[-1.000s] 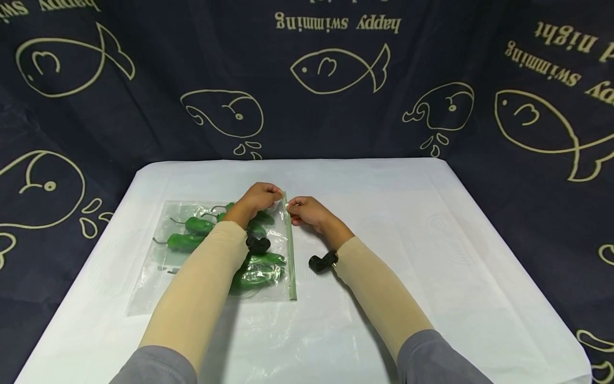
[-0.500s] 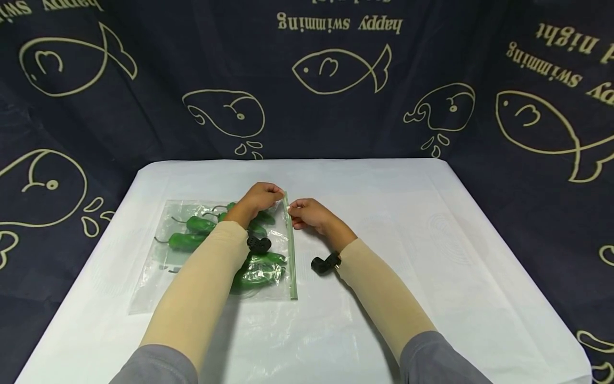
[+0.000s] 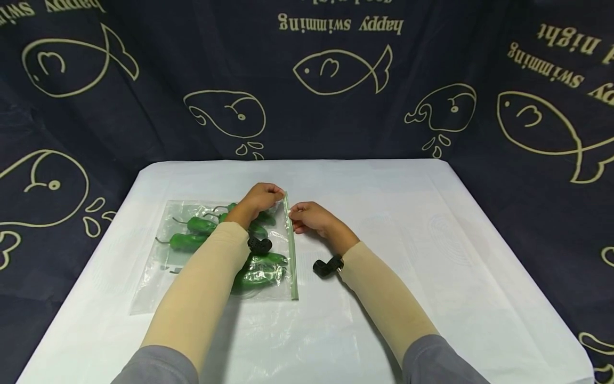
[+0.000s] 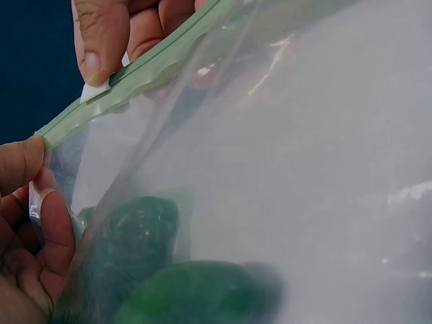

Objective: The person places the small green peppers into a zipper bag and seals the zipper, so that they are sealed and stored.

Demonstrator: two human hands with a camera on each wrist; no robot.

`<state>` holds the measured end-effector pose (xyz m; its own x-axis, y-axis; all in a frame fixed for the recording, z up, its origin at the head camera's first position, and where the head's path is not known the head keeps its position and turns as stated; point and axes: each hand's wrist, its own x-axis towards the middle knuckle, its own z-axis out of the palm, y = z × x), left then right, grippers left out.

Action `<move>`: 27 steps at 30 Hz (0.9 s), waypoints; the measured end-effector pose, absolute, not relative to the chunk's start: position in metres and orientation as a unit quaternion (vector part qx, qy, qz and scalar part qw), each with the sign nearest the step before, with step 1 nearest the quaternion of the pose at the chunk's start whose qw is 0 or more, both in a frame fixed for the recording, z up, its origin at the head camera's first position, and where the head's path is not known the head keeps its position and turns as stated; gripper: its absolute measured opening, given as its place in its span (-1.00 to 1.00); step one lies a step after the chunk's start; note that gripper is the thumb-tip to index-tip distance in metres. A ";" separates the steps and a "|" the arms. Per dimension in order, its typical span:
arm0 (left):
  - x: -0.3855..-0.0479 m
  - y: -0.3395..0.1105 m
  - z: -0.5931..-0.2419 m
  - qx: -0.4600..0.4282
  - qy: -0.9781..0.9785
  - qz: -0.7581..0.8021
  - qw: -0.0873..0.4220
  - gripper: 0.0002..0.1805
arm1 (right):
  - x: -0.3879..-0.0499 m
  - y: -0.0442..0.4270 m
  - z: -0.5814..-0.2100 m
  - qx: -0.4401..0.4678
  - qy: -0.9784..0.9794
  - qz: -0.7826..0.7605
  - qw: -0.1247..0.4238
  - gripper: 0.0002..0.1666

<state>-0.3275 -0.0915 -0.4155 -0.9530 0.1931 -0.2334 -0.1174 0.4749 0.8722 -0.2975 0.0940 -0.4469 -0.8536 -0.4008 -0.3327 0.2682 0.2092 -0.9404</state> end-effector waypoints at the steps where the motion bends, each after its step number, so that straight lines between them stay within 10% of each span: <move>1: -0.328 -0.092 -0.415 0.022 0.845 0.512 0.151 -0.74 | -0.297 0.094 -0.447 -0.047 0.729 -0.627 0.270 -0.83; 27: -0.328 -0.093 -0.416 0.022 0.850 0.509 0.135 -0.72 | -0.280 0.099 -0.444 -0.053 0.715 -0.619 0.320 -0.87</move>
<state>-0.3277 -0.0926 -0.4164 -0.9625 0.1748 -0.2075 -0.1003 0.4815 0.8707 -0.2802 0.0994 -0.4440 -0.7902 -0.4710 -0.3921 0.3206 0.2275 -0.9195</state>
